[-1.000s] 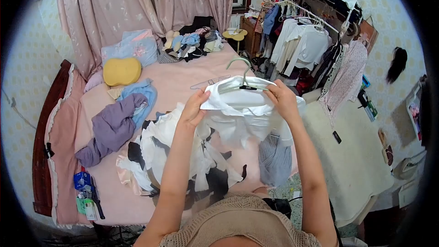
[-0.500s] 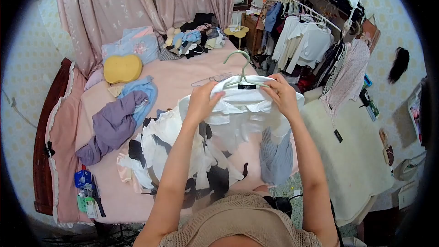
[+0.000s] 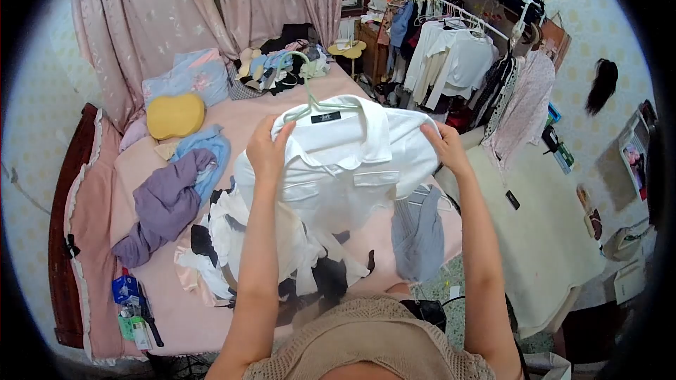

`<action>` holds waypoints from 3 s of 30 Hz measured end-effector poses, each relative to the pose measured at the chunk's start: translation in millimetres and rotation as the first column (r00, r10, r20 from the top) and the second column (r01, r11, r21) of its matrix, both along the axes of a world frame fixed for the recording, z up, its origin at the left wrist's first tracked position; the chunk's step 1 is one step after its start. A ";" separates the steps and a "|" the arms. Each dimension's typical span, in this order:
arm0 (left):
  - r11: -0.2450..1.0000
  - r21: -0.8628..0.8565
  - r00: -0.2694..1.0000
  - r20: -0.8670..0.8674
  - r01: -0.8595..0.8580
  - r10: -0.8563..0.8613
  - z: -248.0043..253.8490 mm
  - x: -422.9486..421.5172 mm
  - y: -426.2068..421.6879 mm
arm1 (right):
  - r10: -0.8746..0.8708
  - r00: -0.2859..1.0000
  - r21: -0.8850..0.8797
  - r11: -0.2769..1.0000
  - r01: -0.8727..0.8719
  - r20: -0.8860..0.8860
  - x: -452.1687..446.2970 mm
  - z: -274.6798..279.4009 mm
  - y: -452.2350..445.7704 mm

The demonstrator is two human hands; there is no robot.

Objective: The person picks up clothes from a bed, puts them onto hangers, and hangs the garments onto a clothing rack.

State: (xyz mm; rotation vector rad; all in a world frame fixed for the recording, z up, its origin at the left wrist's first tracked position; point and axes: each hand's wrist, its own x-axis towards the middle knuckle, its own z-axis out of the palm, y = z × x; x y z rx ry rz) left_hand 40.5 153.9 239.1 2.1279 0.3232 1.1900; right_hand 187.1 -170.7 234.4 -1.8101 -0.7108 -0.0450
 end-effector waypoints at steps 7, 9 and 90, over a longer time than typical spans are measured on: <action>0.980 0.156 0.975 0.203 -0.128 0.095 4.4 -1.5 6.2 | -0.069 0.994 0.276 0.957 0.091 -0.088 2.2 1.2 -5.4; 0.982 0.171 0.985 0.165 -0.078 0.049 3.7 -3.9 10.2 | -0.081 0.993 0.189 0.977 0.097 -0.089 10.7 -2.0 -11.0; 0.708 -0.657 0.069 -0.718 0.260 -0.692 -368.8 102.0 -161.9 | -0.352 0.852 -0.503 0.855 0.126 -0.386 74.8 -298.9 -210.5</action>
